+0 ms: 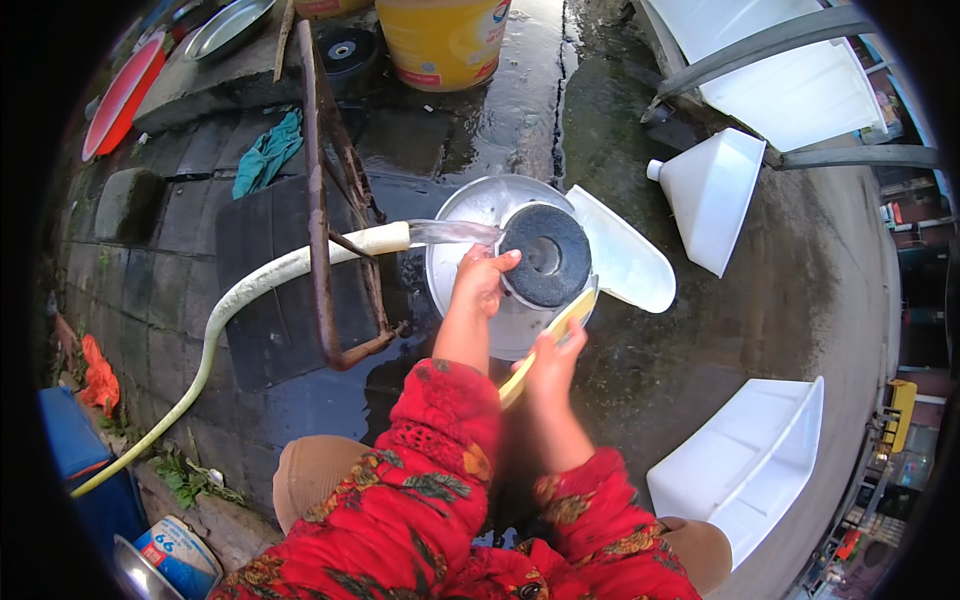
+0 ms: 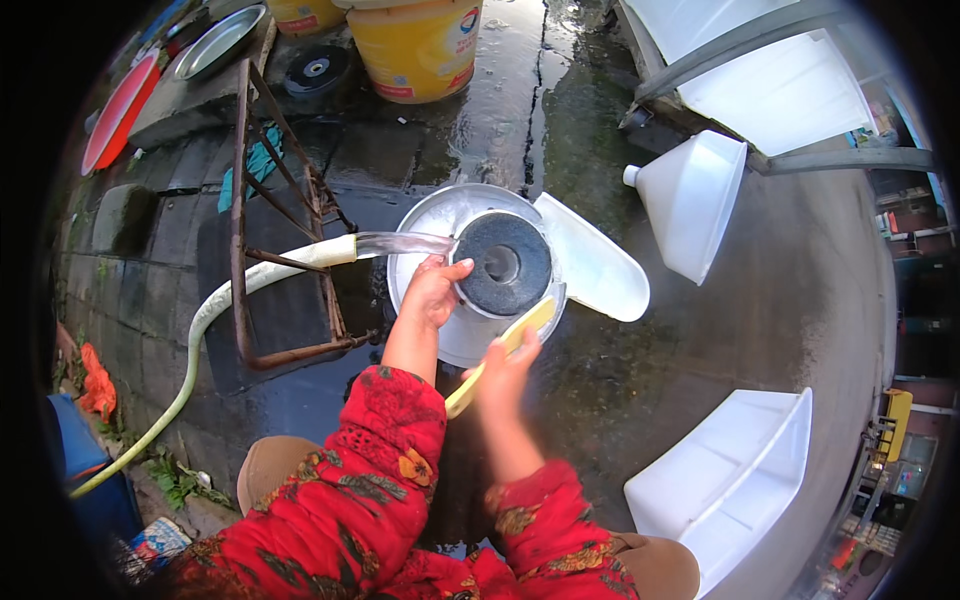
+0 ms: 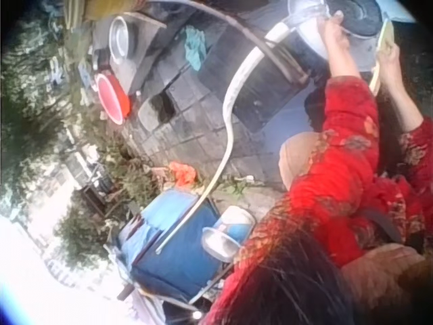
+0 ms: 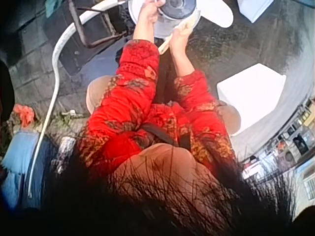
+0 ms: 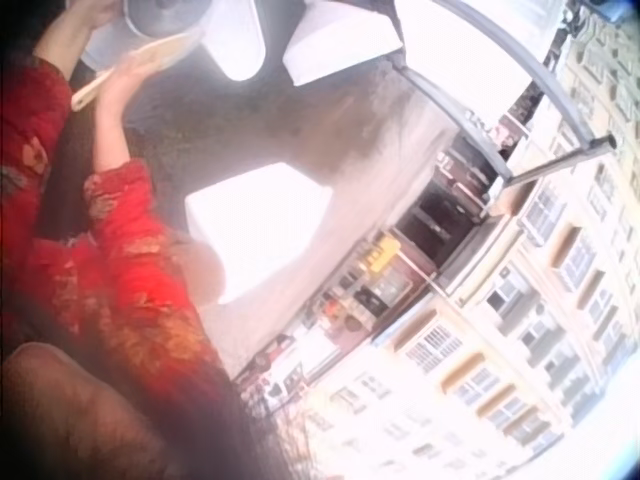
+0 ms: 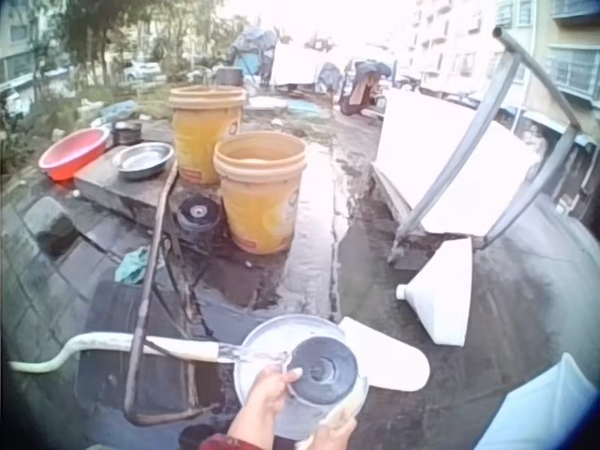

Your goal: The person washes a white plastic fan component and a white plastic basin using a yellow brush and running water from a hose. They scrub the fan part, rinse it, then scrub the basin, and finally rinse a cloth under the hose.

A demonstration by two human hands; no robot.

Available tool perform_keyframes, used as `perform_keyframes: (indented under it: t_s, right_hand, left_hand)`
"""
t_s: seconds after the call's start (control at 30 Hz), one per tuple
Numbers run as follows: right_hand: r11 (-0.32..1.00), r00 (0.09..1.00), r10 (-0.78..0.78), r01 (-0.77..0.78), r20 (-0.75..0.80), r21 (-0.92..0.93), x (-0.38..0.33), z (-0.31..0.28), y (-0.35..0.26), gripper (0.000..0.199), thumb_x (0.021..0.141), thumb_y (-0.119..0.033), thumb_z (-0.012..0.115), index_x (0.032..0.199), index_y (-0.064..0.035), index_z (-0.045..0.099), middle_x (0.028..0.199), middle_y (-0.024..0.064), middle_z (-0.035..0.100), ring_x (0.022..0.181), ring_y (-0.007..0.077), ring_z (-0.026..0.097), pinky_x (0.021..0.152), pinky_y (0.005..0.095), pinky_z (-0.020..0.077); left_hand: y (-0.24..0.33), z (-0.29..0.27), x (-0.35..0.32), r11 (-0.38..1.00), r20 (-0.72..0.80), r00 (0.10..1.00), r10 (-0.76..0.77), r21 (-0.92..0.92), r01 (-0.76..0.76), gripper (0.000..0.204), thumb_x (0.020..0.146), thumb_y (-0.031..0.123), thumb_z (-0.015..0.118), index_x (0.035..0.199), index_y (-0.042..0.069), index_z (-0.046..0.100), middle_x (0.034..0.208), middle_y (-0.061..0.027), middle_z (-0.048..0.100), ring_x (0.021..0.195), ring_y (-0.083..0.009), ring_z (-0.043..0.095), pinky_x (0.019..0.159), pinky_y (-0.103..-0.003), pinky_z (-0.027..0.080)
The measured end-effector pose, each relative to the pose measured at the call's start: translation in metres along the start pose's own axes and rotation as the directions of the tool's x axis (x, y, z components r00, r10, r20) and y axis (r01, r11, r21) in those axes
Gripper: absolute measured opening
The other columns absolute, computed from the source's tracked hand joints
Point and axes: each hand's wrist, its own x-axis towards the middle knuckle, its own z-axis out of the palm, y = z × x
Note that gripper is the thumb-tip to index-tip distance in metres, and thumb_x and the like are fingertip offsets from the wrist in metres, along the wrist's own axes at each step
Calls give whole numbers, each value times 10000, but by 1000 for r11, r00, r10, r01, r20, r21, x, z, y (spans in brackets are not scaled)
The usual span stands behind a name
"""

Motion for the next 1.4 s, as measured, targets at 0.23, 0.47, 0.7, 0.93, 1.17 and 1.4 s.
perform_keyframes:
  t_s: [0.23,0.47,0.7,0.93,1.17,1.4]
  right_hand:
    - [990,996,-55,64,77,-125,1,-11,1,499,921,-100,445,1360,-21,221,896,156,529,457,210,559,427,310,487]
    - [978,996,-92,92,9,-186,47,-15,-19,514,928,-90,448,1385,-48,217,956,170,551,489,218,568,433,322,486]
    - [908,981,-172,194,93,-370,32,-25,9,567,928,-138,479,1421,-186,203,869,211,625,497,255,600,444,343,505]
    - [126,477,-549,859,686,-496,65,-92,-24,595,833,-58,565,1371,-260,412,789,84,519,608,292,575,523,394,482]
    - [-216,314,-347,890,883,-402,43,-72,-34,604,763,-48,625,1307,-284,510,725,73,466,526,245,538,451,371,454]
    - [-278,302,-443,849,844,-449,44,-69,-26,608,731,-24,575,1280,-284,553,694,63,473,479,213,525,435,333,462]
  left_hand:
    - [1,1,4,999,40,999,-6,-45,8,498,795,-30,644,1247,-24,436,1127,-133,575,1012,-241,574,879,-351,462]
    - [-3,-10,5,1000,61,998,6,-14,-6,491,829,2,632,1276,-8,430,1158,-136,571,1067,-244,565,928,-416,448]
    - [-6,-8,5,998,47,998,52,-46,-50,477,819,-16,637,1248,-34,427,1133,-134,577,1008,-233,586,868,-363,486]
    - [0,-14,2,999,78,997,3,-37,0,245,956,162,484,1149,18,531,1061,-73,617,981,-205,602,856,-380,499]
    - [9,-22,3,979,6,999,-49,198,47,243,910,199,571,1107,58,574,1013,-53,633,843,-182,615,765,-372,522]
    - [15,-25,6,986,7,994,-111,123,109,182,869,137,609,1030,52,603,959,-48,655,822,-185,635,731,-353,513]
